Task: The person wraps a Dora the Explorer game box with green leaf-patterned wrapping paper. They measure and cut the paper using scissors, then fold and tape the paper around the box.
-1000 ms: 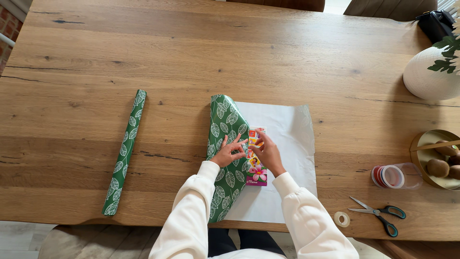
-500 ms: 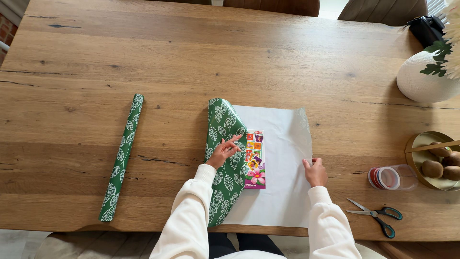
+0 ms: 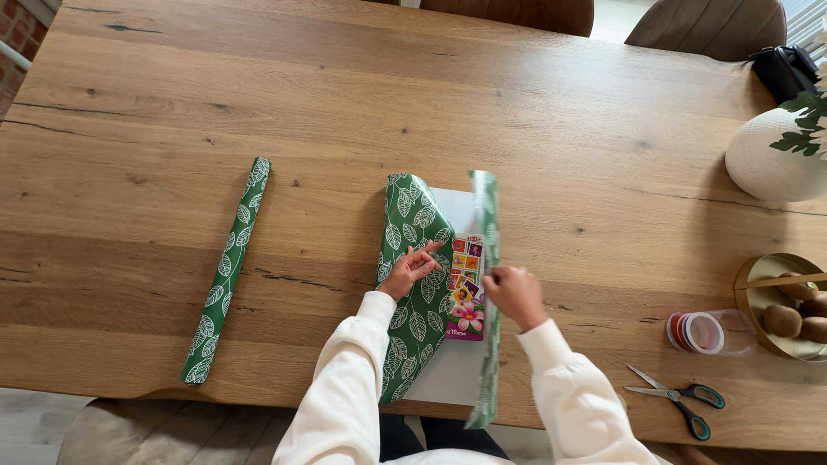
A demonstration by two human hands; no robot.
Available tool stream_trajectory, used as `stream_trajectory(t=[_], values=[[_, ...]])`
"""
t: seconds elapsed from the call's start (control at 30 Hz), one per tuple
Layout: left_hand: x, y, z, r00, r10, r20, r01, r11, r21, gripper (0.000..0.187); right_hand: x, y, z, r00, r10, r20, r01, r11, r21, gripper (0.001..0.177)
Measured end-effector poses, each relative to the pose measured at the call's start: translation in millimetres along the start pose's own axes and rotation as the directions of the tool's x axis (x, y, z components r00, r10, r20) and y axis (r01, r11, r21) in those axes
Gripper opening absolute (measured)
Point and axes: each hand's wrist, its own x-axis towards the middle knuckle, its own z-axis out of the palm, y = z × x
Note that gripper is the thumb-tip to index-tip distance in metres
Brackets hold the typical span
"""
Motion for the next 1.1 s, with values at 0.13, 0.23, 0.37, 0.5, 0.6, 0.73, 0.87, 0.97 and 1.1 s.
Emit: stream_trajectory(t=[0.13,0.23,0.37,0.5,0.6,0.73,0.87,0.97,1.1], values=[[-3.9,-2.7,-1.2,0.994,-0.009,-0.106,-0.015,0.974,-0.224,0.017,9.9,-53.1,16.3,0.997,-0.041,0.062,0.042,0.999,-0.014,0.028],[-6.9,-8.7,-1.1,0.982,0.024,-0.185,-0.092,0.926,-0.367,0.017,13.5,-75.7,28.7,0.996,-0.076,0.039,0.077,0.997,-0.016,0.027],[-6.0,-19.2,-0.8,0.971,0.032,-0.236,-0.133,0.894,-0.428,0.016,17.8,-80.6,44.4,0.993,-0.105,0.057,0.104,0.995,0.006,0.028],[-3.6,-27.7,0.1,0.964,0.016,-0.265,-0.139,0.88,-0.455,0.015,18.2,-76.3,62.7,0.974,-0.226,-0.024,0.226,0.974,-0.004,0.027],[-3.7,-30.1,0.2,0.956,0.022,-0.294,-0.17,0.856,-0.489,0.014,17.8,-74.4,74.3,0.978,-0.207,-0.003,0.207,0.978,0.017,0.027],[-6.3,-29.6,-1.0,0.932,0.06,-0.356,-0.274,0.762,-0.587,0.015,17.5,-75.4,84.5,0.969,-0.243,-0.035,0.244,0.97,0.004,0.028],[-8.4,-27.8,-0.9,0.923,0.065,-0.378,-0.307,0.716,-0.627,0.014,16.5,-77.8,89.2,0.966,-0.255,-0.032,0.254,0.967,-0.037,0.028],[-10.0,-25.5,-0.2,0.921,0.051,-0.387,-0.304,0.715,-0.629,0.014,15.5,-81.4,89.9,0.958,-0.28,-0.053,0.277,0.959,-0.065,0.029],[-11.1,-21.8,0.0,0.927,0.01,-0.374,-0.269,0.714,-0.647,0.013,17.0,-86.1,88.5,0.967,-0.255,-0.015,0.255,0.966,-0.036,0.044]])
